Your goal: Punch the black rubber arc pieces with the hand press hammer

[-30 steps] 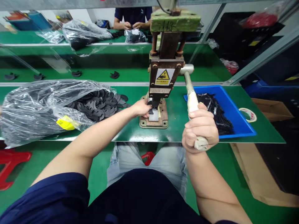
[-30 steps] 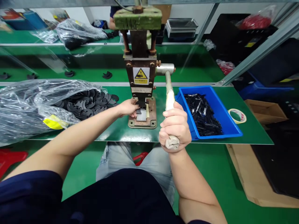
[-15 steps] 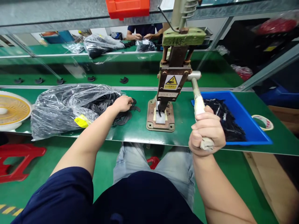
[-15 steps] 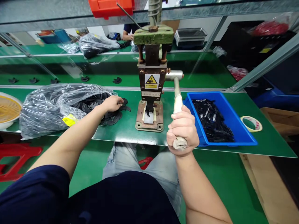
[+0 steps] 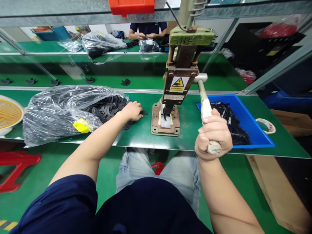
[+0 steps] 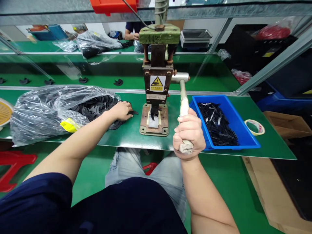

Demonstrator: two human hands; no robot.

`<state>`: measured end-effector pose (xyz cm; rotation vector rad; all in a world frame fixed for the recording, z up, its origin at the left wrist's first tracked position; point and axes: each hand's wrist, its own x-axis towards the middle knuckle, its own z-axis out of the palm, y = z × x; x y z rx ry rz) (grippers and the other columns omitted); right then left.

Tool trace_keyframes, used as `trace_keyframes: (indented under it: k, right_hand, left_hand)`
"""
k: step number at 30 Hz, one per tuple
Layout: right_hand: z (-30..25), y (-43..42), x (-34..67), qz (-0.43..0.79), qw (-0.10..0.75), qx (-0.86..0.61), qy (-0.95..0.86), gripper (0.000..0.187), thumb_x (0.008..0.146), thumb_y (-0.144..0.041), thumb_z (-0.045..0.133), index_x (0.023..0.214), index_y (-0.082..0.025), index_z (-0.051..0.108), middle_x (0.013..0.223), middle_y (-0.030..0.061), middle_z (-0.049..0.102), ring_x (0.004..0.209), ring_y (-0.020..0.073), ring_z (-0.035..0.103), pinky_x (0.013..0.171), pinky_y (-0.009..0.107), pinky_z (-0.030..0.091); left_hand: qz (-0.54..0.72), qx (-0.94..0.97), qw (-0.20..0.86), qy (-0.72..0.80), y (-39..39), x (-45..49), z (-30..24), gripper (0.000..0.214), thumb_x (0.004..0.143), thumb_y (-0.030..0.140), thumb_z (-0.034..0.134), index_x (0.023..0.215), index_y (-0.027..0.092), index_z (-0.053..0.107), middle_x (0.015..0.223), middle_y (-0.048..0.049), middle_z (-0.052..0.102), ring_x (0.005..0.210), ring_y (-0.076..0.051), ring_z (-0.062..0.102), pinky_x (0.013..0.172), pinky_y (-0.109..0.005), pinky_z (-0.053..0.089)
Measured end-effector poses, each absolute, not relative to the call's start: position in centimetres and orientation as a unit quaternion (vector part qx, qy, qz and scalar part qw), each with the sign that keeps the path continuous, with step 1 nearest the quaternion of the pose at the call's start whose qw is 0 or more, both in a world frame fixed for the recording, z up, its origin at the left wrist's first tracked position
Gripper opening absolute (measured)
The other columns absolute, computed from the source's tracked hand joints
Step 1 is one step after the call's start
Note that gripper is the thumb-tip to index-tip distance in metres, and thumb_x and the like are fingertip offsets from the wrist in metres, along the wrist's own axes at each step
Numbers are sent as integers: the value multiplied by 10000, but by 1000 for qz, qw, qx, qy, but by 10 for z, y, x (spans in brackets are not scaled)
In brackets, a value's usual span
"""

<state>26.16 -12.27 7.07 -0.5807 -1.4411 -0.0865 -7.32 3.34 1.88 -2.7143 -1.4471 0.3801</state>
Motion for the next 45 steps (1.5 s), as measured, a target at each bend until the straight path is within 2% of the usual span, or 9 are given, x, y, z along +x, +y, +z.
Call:
trace_keyframes:
  k: [5, 10, 16, 20, 24, 27, 31, 37, 45]
  right_hand:
    - [73, -122, 262, -41, 705, -251, -662, 187, 892, -298, 703, 769, -240, 575, 762, -49, 670, 952, 167, 731, 1171, 625, 561]
    - [72, -120, 262, -50, 706, -248, -661, 196, 878, -319, 710, 758, -250, 571, 749, -57, 658, 944, 160, 730, 1164, 593, 570]
    - [70, -118, 261, -55, 710, -248, -657, 168, 872, -338, 690, 773, -271, 572, 755, -67, 659, 943, 161, 722, 1165, 581, 571]
    - [69, -118, 261, -54, 712, -253, -652, 148, 871, -341, 691, 788, -291, 580, 751, -76, 644, 927, 163, 721, 1164, 594, 578]
    - [70, -119, 260, -53, 711, -256, -653, 164, 862, -327, 701, 778, -281, 567, 745, -68, 638, 926, 172, 721, 1152, 601, 579]
    - [72, -120, 260, -56, 708, -254, -657, 170, 863, -318, 697, 776, -265, 561, 746, -62, 644, 926, 171, 720, 1152, 598, 571]
    - [73, -123, 261, -55, 704, -263, -658, 183, 889, -360, 686, 780, -264, 575, 747, -50, 650, 932, 179, 721, 1166, 616, 564]
    - [71, -119, 259, -67, 711, -264, -648, 261, 910, -405, 682, 755, -254, 537, 713, -63, 604, 902, 159, 723, 1137, 614, 581]
    - [71, -119, 261, -63, 703, -257, -661, 214, 872, -356, 696, 764, -256, 540, 722, -65, 629, 910, 162, 722, 1141, 594, 580]
  left_hand:
    - [94, -861, 31, -500, 19, -56, 9, 499, 1105, 318, 342, 1238, 62, 750, 1192, -242, 719, 1131, -358, 714, 964, -450, 504]
    - [86, -862, 0, -499, 13, -49, 11, 400, 1085, 255, 393, 1317, 93, 676, 1181, -219, 733, 1026, -325, 754, 873, -410, 538]
    - [57, -893, -10, -446, 6, -51, 24, 385, 1003, 143, 494, 1348, 157, 665, 1201, -175, 720, 1125, -304, 726, 960, -390, 542]
    - [-37, -884, -73, -461, 3, -48, 28, 437, 987, 200, 570, 1417, 154, 627, 1197, -147, 749, 1145, -299, 716, 976, -385, 549]
    - [-154, -826, -202, -503, 6, -34, 17, 260, 983, 337, 651, 1183, 194, 737, 1102, -80, 782, 973, -231, 736, 916, -333, 564]
    - [-200, -764, -260, -556, 13, -26, 4, 244, 1019, 433, 621, 1069, 221, 733, 1032, -57, 796, 920, -216, 737, 854, -319, 565]
    - [-207, -720, -291, -595, 19, -26, 2, 168, 1006, 391, 671, 973, 228, 642, 827, -30, 758, 823, -208, 732, 767, -307, 556]
    - [-248, -633, -517, -520, 6, -13, 18, 243, 997, 351, 745, 949, 202, 558, 673, -7, 700, 577, -134, 685, 554, -224, 497]
    - [-250, -659, -476, -526, 7, 7, 11, 259, 985, 389, 755, 932, 200, 585, 689, 14, 698, 602, -136, 708, 541, -212, 496]
